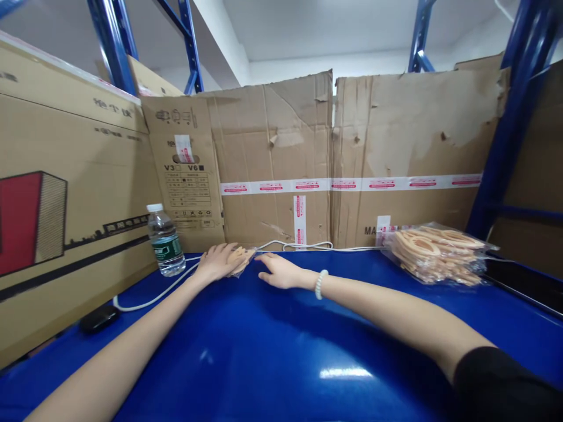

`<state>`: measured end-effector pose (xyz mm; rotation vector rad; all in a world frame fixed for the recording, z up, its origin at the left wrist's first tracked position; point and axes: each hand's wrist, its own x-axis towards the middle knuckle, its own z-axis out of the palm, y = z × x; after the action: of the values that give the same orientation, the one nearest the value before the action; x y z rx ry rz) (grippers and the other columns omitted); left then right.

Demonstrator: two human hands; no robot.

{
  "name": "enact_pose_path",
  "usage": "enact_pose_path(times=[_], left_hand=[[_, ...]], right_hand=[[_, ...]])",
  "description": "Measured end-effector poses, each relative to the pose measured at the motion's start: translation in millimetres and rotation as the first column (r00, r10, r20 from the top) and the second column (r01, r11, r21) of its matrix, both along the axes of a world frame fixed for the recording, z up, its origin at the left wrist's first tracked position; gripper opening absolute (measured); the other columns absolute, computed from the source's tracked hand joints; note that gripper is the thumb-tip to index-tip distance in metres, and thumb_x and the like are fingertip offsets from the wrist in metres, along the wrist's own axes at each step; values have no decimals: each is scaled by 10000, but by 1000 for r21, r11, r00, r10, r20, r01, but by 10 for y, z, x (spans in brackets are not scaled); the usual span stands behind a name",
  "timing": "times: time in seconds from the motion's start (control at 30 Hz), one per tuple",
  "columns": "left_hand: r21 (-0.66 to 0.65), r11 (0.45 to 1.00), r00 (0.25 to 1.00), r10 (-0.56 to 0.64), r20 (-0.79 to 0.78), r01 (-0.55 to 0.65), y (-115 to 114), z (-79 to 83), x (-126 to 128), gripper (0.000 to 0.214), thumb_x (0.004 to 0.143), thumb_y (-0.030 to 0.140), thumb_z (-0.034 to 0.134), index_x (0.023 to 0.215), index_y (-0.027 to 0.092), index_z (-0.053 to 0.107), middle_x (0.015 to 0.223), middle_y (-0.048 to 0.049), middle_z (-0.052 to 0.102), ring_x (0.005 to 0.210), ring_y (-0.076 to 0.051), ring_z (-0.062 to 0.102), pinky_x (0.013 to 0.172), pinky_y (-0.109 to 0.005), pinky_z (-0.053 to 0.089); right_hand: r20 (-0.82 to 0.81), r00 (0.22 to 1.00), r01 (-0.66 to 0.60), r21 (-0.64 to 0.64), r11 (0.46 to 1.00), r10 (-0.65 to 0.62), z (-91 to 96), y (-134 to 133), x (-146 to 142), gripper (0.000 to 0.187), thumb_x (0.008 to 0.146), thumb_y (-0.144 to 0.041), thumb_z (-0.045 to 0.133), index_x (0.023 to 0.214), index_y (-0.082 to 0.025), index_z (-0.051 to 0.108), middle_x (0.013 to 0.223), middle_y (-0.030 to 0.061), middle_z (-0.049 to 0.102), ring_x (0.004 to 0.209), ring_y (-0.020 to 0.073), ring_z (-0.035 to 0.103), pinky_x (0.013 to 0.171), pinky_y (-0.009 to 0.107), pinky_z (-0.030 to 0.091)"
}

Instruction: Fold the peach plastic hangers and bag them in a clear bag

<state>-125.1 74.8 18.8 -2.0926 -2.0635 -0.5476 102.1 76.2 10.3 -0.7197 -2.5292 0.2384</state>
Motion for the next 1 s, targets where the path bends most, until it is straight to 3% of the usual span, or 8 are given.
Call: enact_pose_path(times=[0.1,0.23,0.4,0.53,0.67,0.77,0.87,1.0], left_hand=[[-92,996,1000,13,-10,-13,-3,-61,-43,710,814,684,389,1396,279,423,1483,-121,360,1340,-415,311,1046,-586,238],[-191,981,999,-46,-19,41,-30,-86,6,734,825,717,330,1430,302,366,1525,-101,270,1389,-373,238,1076,-565,202],[-248,959,990,-140,4,136,-157,-75,221,809,808,746,355,1468,284,280,1533,-118,224,1396,-383,205,1082,-576,177],[-251,916,949,-311,45,312,-439,-65,580,771,802,728,427,1460,361,263,1544,-78,204,1412,-379,142,1085,-603,144],[-216,812,838,-543,62,542,-800,-97,1044,767,812,651,502,1468,387,203,1558,-36,177,1418,-377,115,1078,-647,116],[-177,714,732,-677,77,678,-993,-127,1280,701,833,582,526,1454,400,256,1564,-2,156,1418,-366,125,1111,-608,109],[-231,625,662,-735,148,746,-1064,-68,1307,819,821,596,544,1487,370,124,1571,-6,85,1428,-359,57,1131,-589,64],[-273,446,503,-843,190,852,-1001,126,1139,1084,665,594,730,1489,369,62,1573,13,64,1433,-337,24,1159,-521,42]], right_hand=[[12,1000,16,19,1000,-16,-47,195,-281,553,842,-210,582,1354,-91,410,1433,211,394,1332,299,367,1064,450,339],[40,999,3,39,999,-5,-54,309,-279,514,833,-216,598,1310,-76,466,1398,225,436,1307,330,394,1052,500,339],[-28,999,38,90,995,-35,103,143,367,401,872,-204,538,1264,-128,512,1303,157,540,1220,254,490,1041,431,371],[-71,987,148,65,987,-144,145,-115,1114,380,868,-224,537,1240,-148,536,1250,165,576,1162,280,538,994,499,401],[-35,959,275,-131,953,-281,4,-447,1647,511,798,-347,642,1252,-137,538,1263,171,566,1142,297,548,977,503,420],[23,956,291,-204,935,-293,-102,-688,1794,701,715,-479,720,1288,-127,523,1199,165,581,1098,299,551,963,489,433],[52,967,256,-181,950,-251,-140,-834,1801,823,646,-511,773,1321,-127,500,1181,150,558,1119,299,501,995,479,399],[26,976,218,-159,963,-217,-174,-869,1772,634,702,-481,750,1222,-161,580,1099,114,573,1060,271,503,964,446,408]])
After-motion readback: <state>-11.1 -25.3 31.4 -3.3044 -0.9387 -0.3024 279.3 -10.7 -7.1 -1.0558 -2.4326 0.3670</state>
